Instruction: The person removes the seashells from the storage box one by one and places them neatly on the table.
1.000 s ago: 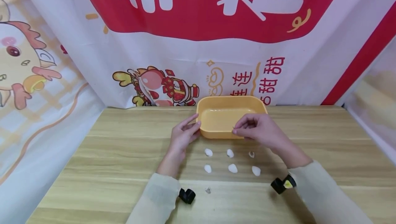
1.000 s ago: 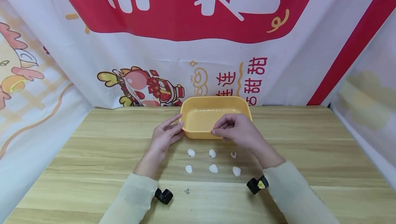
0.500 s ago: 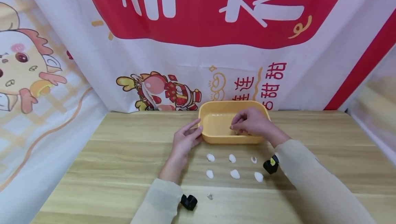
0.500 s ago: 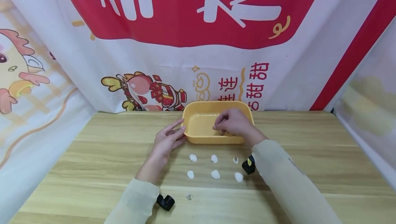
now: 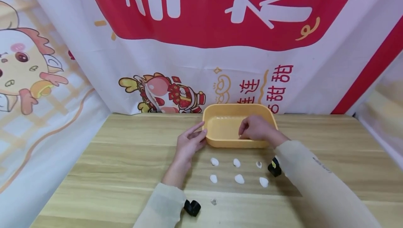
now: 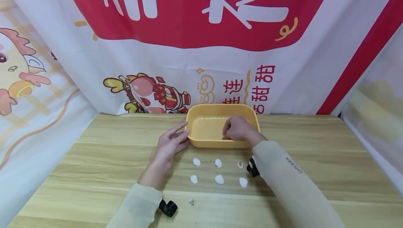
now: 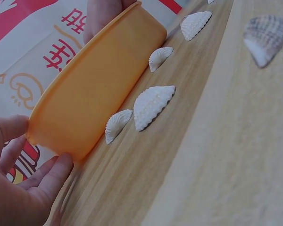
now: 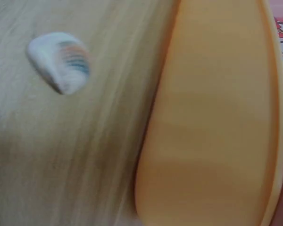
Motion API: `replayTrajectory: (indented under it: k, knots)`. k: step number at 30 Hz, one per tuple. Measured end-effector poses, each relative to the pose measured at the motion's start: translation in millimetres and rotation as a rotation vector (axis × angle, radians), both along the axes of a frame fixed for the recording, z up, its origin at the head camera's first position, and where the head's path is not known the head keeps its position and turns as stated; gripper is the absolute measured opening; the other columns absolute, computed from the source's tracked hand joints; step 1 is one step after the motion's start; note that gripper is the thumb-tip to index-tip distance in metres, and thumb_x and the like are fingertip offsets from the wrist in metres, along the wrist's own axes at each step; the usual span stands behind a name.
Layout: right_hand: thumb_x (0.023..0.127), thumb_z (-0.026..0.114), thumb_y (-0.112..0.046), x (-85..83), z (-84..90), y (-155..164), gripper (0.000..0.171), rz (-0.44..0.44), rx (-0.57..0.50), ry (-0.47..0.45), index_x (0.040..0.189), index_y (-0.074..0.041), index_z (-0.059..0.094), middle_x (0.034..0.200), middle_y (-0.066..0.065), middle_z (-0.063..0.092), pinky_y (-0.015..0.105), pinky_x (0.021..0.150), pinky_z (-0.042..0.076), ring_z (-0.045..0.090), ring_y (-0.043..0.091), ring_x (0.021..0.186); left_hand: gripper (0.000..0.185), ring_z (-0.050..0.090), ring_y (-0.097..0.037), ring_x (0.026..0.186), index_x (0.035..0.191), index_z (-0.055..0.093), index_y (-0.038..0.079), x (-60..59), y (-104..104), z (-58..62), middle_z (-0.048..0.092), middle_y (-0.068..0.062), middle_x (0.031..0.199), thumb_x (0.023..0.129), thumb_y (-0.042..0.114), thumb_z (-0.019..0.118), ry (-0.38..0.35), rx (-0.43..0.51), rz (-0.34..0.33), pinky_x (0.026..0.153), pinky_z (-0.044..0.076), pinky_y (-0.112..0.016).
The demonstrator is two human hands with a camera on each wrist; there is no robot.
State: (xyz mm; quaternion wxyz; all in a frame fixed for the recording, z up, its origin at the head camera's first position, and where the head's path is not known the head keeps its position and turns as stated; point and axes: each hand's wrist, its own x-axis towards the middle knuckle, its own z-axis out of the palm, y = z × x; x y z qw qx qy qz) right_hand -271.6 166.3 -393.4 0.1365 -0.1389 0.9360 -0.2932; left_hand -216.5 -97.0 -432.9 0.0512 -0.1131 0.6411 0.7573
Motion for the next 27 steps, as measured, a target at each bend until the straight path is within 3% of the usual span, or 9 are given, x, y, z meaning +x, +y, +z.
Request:
replayTrajectory:
  k: [13,27]
  knots:
    - [0.089,0.085,-0.015,-1.7,-1.5,-0.7,0.009,-0.025,0.009,-0.001,0.090,-0.010,0.078,0.091,0.004,0.075,0.028,0.075,0.053,0.064,0.019,0.086,0.042,0.073,-0.018,0.111,0.141,0.072,0.019,0.6,-0.3,-1.1,0.073,-0.013,0.126,0.100,0.015,0.079,0.014,0.013,0.006,0.107,0.063,-0.040]
    - [0.089,0.085,-0.016,-2.4,-3.2,-1.2,0.009,-0.064,-0.003,-0.028,0.093,-0.011,0.079,0.093,0.005,0.076,0.028,0.076,0.053,0.064,0.020,0.089,0.042,0.072,-0.023,0.118,0.141,0.072,0.019,1.7,-0.2,-0.4,0.073,-0.014,0.128,0.100,0.014,0.078,0.020,0.011,0.008,0.106,0.064,-0.039]
